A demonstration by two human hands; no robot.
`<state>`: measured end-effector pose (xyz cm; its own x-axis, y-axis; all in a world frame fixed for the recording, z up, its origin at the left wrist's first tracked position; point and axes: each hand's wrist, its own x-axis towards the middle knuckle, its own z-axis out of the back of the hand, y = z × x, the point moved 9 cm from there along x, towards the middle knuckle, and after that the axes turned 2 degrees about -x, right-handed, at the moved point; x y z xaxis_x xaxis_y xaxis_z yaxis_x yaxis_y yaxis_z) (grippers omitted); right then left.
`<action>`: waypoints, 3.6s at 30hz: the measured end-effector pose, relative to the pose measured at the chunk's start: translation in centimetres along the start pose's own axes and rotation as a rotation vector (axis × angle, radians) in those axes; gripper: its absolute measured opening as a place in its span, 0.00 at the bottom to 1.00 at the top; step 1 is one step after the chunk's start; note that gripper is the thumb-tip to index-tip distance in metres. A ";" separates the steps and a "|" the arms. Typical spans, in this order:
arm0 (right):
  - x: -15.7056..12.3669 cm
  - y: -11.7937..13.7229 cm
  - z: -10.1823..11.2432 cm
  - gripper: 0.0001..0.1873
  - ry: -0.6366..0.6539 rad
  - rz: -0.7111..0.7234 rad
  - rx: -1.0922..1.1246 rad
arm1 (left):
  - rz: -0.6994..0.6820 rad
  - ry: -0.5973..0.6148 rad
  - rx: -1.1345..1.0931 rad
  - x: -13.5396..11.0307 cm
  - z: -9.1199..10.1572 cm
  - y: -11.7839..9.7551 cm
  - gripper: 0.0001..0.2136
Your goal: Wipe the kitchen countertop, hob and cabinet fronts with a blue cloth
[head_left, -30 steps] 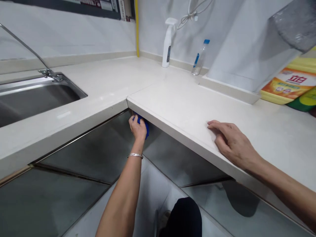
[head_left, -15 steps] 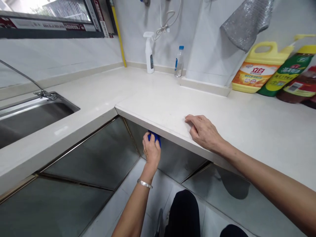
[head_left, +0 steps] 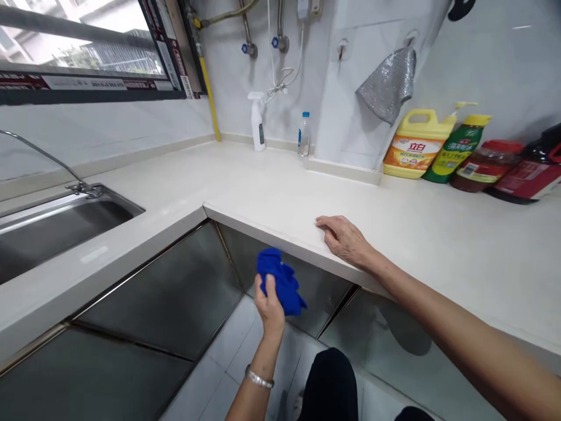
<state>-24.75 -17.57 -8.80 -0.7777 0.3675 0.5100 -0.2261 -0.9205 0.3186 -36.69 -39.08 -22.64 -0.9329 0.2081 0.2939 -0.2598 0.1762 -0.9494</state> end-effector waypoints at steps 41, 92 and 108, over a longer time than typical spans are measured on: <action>-0.1 1.7 0.0 0.21 0.009 0.070 -0.123 | -0.549 -0.341 0.571 23.2 3.7 -4.2 0.19; -37.9 -3.8 10.2 0.16 -0.823 -0.861 0.439 | -1.311 0.370 0.387 -25.0 -21.3 -14.7 0.20; -43.1 -3.8 9.8 0.30 -0.918 -1.152 0.847 | 0.059 1.598 0.208 -31.9 -26.5 -10.0 0.26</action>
<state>15.37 -28.63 -24.10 0.1924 0.9752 -0.1096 0.2002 0.0703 0.9772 2.29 -22.00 -19.55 0.2244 0.9727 -0.0595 -0.3870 0.0329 -0.9215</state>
